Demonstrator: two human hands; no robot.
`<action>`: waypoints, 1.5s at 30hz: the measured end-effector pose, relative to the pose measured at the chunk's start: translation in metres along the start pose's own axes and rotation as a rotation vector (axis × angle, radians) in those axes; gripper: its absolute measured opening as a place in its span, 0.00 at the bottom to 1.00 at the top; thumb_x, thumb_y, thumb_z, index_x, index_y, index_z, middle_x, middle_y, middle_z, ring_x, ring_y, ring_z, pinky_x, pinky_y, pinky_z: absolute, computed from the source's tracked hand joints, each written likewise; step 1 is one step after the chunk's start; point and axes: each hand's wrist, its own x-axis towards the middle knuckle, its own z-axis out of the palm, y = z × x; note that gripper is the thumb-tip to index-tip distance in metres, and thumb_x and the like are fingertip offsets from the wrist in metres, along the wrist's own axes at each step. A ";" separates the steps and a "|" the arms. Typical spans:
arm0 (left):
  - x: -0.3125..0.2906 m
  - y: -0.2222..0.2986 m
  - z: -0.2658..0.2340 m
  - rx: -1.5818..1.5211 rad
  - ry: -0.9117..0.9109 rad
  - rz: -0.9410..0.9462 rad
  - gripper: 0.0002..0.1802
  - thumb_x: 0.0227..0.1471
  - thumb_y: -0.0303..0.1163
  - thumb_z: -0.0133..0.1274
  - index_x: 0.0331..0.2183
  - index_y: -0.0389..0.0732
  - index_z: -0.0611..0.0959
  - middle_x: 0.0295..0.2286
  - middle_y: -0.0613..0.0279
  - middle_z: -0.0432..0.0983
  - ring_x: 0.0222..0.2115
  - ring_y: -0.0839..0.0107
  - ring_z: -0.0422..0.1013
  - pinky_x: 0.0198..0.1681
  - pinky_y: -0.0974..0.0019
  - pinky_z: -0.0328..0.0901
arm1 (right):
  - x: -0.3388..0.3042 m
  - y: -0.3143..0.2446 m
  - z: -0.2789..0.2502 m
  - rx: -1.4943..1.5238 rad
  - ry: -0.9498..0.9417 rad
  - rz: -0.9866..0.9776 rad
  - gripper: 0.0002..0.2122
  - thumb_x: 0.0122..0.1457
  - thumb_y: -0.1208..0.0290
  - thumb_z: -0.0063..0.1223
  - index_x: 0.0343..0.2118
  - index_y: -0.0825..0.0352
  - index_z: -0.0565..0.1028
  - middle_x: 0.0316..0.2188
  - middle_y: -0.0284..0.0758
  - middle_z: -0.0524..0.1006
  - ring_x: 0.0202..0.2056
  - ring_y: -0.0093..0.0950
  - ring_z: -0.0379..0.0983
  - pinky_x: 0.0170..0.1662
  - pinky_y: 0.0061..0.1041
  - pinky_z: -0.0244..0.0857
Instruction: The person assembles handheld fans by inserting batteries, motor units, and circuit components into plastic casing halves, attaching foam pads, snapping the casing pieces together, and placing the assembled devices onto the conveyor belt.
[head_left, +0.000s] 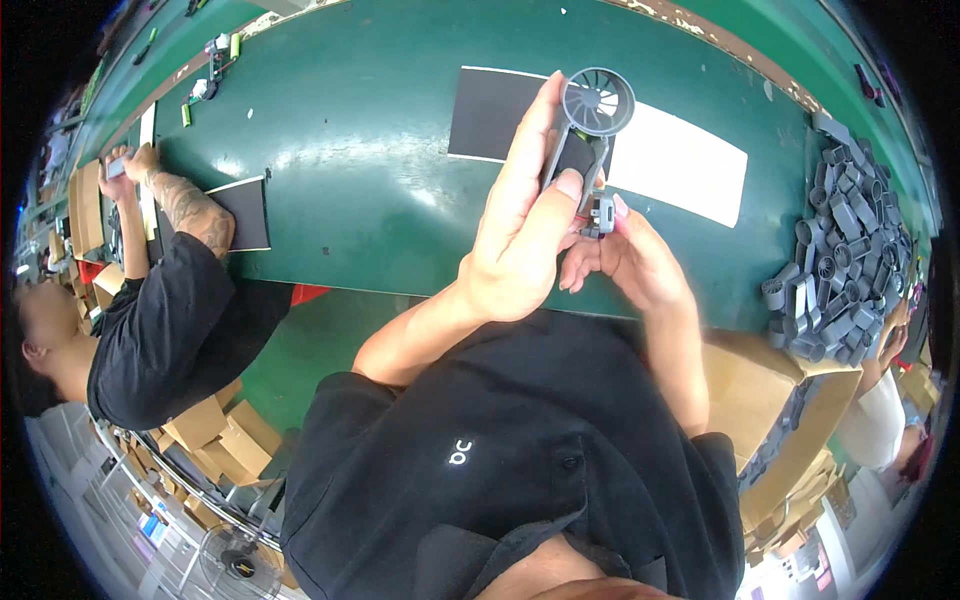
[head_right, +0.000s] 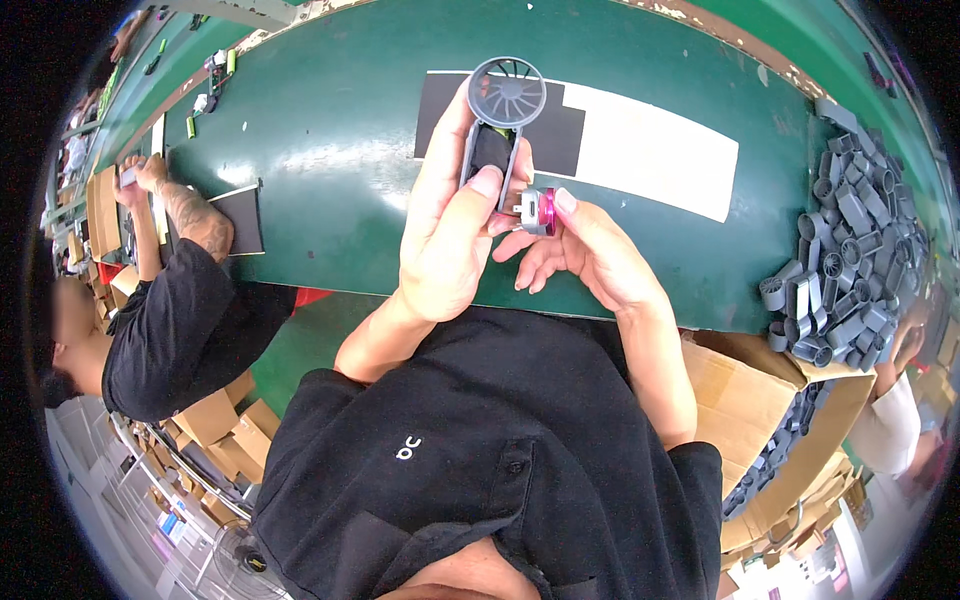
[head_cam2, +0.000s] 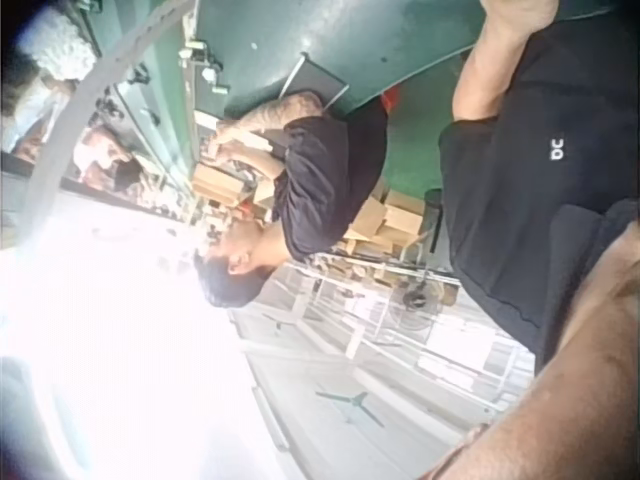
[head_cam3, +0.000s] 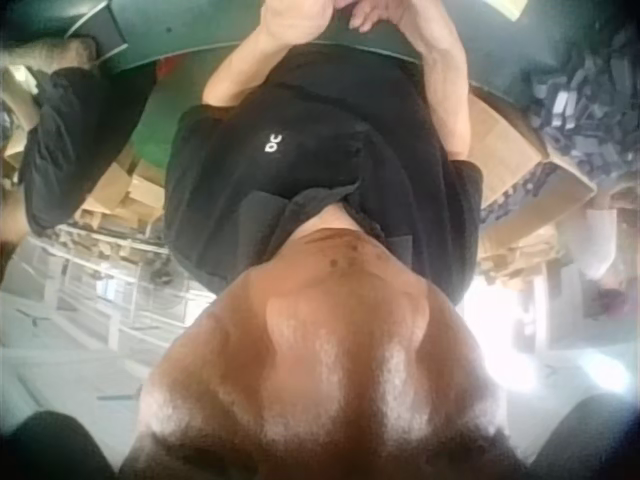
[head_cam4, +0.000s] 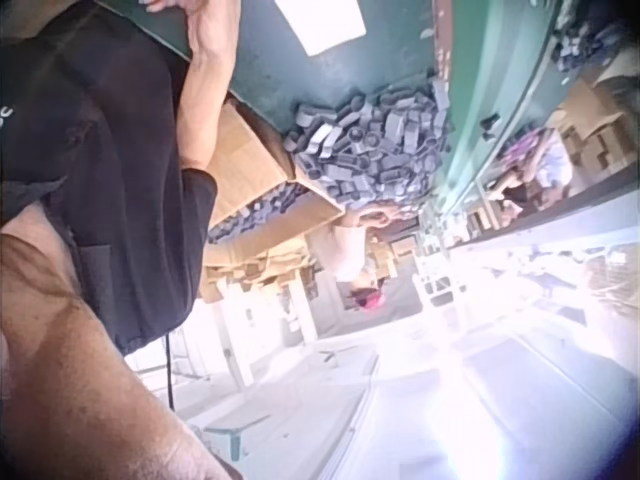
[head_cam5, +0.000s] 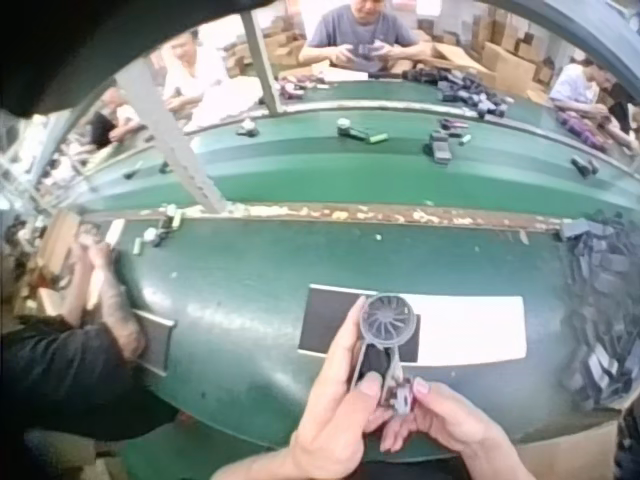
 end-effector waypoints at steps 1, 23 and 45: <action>0.000 0.003 0.003 0.011 0.013 0.016 0.37 0.65 0.25 0.41 0.72 0.42 0.51 0.45 0.61 0.73 0.37 0.82 0.67 0.34 0.78 0.61 | -0.001 0.001 -0.003 0.033 -0.019 -0.041 0.25 0.74 0.52 0.39 0.53 0.75 0.73 0.39 0.48 0.82 0.32 0.32 0.82 0.37 0.28 0.78; 0.005 0.001 -0.010 0.224 -0.221 -0.005 0.42 0.61 0.35 0.37 0.72 0.36 0.46 0.68 0.44 0.52 0.64 0.56 0.57 0.63 0.60 0.57 | -0.017 -0.070 0.039 -0.704 0.418 -0.711 0.23 0.55 0.86 0.64 0.55 0.71 0.75 0.49 0.38 0.78 0.47 0.28 0.79 0.54 0.28 0.74; 0.003 0.003 -0.011 0.177 -0.417 -0.013 0.52 0.53 0.13 0.39 0.73 0.42 0.35 0.69 0.49 0.42 0.44 0.68 0.68 0.47 0.64 0.69 | -0.018 -0.075 0.035 -0.773 0.469 -0.668 0.20 0.57 0.82 0.64 0.54 0.69 0.76 0.45 0.34 0.80 0.44 0.24 0.79 0.51 0.27 0.75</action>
